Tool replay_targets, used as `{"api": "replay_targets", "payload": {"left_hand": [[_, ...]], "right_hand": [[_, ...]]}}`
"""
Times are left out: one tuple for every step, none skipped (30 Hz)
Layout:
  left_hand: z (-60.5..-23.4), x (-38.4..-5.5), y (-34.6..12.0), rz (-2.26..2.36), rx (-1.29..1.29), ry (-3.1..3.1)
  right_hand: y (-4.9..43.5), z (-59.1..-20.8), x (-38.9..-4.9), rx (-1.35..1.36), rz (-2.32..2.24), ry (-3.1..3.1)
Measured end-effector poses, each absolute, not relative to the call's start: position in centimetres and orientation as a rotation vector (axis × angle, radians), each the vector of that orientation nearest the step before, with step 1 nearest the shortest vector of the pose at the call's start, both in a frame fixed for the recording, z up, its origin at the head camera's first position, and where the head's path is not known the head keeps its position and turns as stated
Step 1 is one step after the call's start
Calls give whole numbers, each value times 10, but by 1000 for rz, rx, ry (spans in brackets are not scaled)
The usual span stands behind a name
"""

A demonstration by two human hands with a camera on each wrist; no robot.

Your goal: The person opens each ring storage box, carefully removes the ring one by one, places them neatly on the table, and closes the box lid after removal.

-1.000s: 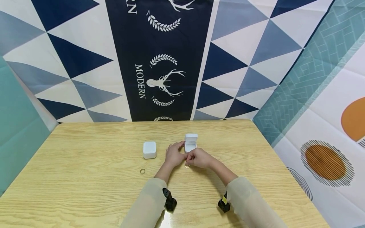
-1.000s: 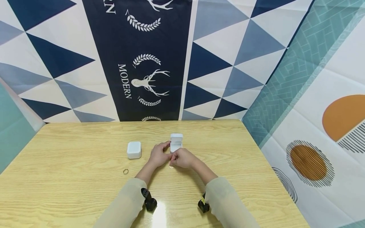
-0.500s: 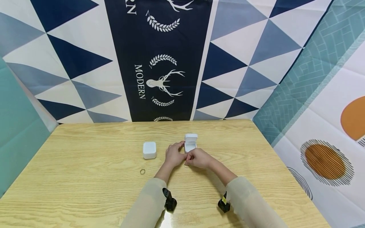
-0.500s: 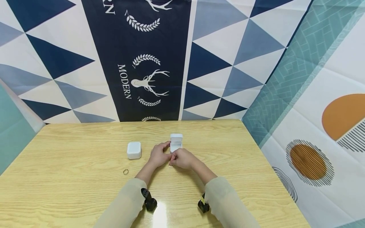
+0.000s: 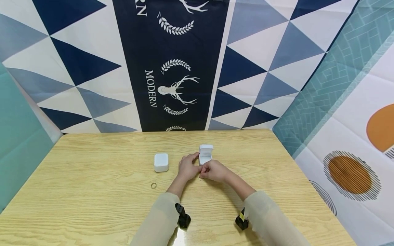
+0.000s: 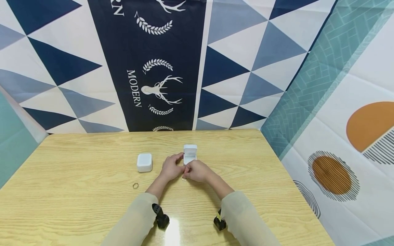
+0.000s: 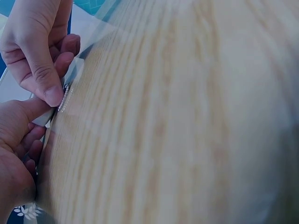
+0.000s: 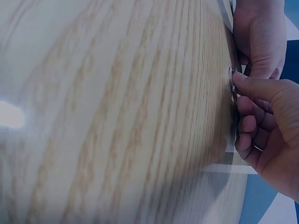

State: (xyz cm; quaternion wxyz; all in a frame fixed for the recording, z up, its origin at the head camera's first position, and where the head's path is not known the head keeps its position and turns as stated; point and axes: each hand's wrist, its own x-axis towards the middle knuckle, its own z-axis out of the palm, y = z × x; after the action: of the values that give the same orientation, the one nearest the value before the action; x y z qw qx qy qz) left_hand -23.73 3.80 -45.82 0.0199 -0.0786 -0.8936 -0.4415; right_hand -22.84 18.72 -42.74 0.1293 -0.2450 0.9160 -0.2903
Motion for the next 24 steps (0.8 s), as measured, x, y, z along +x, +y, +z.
{"api": "replay_targets", "payload": {"left_hand": [[-458, -237, 38, -1368, -243, -2773], [-459, -237, 38, -1369, -242, -2772], [-459, -237, 38, -1370, -241, -2772], [-459, -237, 38, -1368, -242, -2772], [-459, -238, 38, -1366, -242, -2772], [-459, -238, 38, -1365, -241, -2773], [-459, -238, 38, -1366, -241, -2773], [-459, -238, 38, -1367, -242, -2773], [-459, -237, 38, -1365, -243, -2774], [-459, -237, 38, -1363, -245, -2775], [-458, -237, 38, -1364, -243, -2777], [-458, -237, 38, -1366, -237, -2781], [-458, -236, 38, -1370, -233, -2784], [-458, -236, 38, -1370, -231, -2784], [-458, -236, 38, -1371, -230, -2785], [-457, -236, 38, -1372, -228, -2786], [-457, -236, 38, -1376, -223, -2787], [-457, -236, 38, -1384, -219, -2788], [-457, -236, 38, -1388, -220, -2788], [-456, -236, 38, -1389, -221, -2787], [-457, -236, 38, -1388, -222, -2790], [-457, -236, 38, -1391, -222, -2792], [-457, -236, 38, -1395, -222, -2793], [-457, -237, 38, -1397, -223, -2796]], "right_hand": [[188, -428, -228, -722, -842, 2667], [188, -428, -229, -721, -845, 2670], [189, -428, -229, -724, -848, 2672], [189, -427, -228, -727, -853, 2674], [189, -427, -228, -730, -859, 2676], [190, -426, -228, -732, -865, 2677], [190, -426, -228, -733, -866, 2679], [190, -425, -228, -720, -872, 2675], [190, -424, -227, -719, -875, 2673], [190, -424, -227, -717, -880, 2671], [190, -423, -227, -708, -887, 2664], [190, -423, -227, -700, -896, 2657], [190, -422, -227, -691, -904, 2649], [190, -422, -227, -683, -911, 2644], [191, -422, -227, -677, -917, 2640], [191, -422, -227, -669, -924, 2638], [192, -422, -227, -663, -927, 2640], [192, -422, -227, -663, -930, 2644], [193, -422, -227, -661, -933, 2648], [194, -422, -227, -663, -933, 2655], [195, -422, -228, -663, -936, 2660], [196, -421, -228, -671, -940, 2663], [197, -421, -228, -678, -945, 2666], [198, -420, -229, -677, -949, 2669]]}}
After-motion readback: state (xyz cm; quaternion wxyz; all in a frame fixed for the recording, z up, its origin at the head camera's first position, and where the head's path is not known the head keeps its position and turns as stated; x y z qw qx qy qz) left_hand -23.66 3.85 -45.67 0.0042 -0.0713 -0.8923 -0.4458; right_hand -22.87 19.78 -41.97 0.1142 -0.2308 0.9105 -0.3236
